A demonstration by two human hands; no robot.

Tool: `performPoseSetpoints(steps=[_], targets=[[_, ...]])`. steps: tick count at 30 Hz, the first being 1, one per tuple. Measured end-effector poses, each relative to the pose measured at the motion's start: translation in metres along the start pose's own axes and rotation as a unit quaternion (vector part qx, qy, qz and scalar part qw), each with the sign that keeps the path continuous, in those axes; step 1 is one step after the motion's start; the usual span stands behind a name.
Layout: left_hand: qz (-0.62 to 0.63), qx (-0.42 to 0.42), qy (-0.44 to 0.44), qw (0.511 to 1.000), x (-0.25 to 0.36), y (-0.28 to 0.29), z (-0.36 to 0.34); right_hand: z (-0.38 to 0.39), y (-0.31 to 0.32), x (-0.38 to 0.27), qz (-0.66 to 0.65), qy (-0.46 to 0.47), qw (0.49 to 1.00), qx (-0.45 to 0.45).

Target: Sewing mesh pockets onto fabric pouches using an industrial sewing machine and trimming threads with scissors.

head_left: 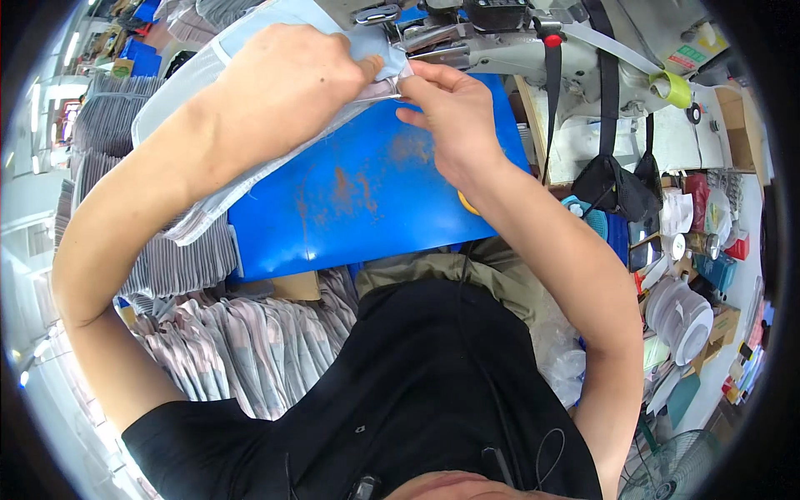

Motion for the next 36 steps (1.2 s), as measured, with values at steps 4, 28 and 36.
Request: performPoseSetpoints(steps=[4, 28, 36], targets=[[-0.002, -0.028, 0.012, 1.0, 0.005, 0.002, -0.003, -0.003, -0.003, 0.012, -0.096, 0.008, 0.995, 0.011], [0.005, 0.006, 0.207, 0.978, 0.056, -0.029, -0.018, 0.0, 0.003, 0.002, -0.049, 0.022, 0.999, 0.007], [0.063, 0.055, 0.285, 0.955, 0.064, -0.051, -0.033, -0.01, 0.004, 0.012, -0.066, 0.049, 0.997, -0.014]])
Point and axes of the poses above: each hand's wrist, its own z-axis away from the middle knuckle, its own y-axis out of the back of the hand, x = y × z, the point moved 4 cm from there along -z, towards the middle knuckle, and after that the axes turned 1 degree about x, right-handed, at the moved point
